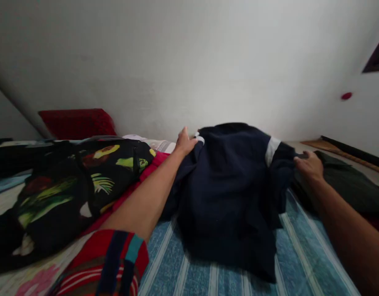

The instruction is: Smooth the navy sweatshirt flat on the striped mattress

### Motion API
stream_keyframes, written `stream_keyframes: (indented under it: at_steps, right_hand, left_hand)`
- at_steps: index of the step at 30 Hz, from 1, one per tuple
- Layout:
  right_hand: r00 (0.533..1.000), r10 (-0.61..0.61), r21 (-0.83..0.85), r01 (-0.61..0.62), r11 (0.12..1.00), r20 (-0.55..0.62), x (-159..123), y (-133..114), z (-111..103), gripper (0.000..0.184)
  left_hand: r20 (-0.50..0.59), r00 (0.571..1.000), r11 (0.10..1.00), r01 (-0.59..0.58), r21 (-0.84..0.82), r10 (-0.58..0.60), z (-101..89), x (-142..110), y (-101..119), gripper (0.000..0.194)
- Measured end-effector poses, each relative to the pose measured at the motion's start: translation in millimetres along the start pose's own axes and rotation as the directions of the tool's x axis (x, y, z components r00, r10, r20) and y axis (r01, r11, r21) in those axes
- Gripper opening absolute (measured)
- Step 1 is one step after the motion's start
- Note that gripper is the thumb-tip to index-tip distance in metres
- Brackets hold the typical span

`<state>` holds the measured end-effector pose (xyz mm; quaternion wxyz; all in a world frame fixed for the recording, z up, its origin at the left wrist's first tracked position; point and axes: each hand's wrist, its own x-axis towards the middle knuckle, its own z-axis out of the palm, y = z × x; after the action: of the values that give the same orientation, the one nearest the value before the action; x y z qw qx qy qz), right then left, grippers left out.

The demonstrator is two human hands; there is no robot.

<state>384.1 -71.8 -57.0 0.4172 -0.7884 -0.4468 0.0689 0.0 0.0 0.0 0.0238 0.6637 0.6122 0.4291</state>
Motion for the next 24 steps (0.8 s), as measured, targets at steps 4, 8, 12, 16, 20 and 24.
stream_keyframes:
  at_steps: [4,8,12,16,20,24]
  right_hand:
    - [0.986,-0.108,-0.068,0.118,0.991,0.125,-31,25,27,0.037]
    - [0.909,-0.294,-0.15,0.347,0.926,0.295,-79,29,36,0.031]
    - [0.804,-0.325,-0.164,0.455,0.875,0.498,-133,18,30,0.029]
    - [0.616,-0.416,-0.063,0.605,0.794,0.669,-187,3,8,0.032]
    - [0.421,-0.543,0.057,0.751,0.658,0.726,-233,0,-6,0.053]
    - [0.464,-0.499,-0.123,0.81,0.573,0.732,-257,13,7,0.063]
  left_hand:
    - [0.224,0.97,0.945,-0.162,0.282,0.1,7.1,-61,-20,0.014]
    - [0.318,0.943,0.904,-0.218,0.366,0.099,-12.2,-118,-27,0.015]
    - [0.334,0.93,0.861,-0.292,0.417,0.153,-33.6,-173,-22,0.02]
    - [0.249,0.939,0.763,-0.34,0.549,0.239,-45.7,-217,-18,0.033]
    - [0.378,0.924,0.818,-0.177,0.548,-0.053,-46.2,-237,-24,0.036]
    - [0.411,0.837,0.862,0.131,0.49,-0.361,-35.5,-233,-36,0.039]
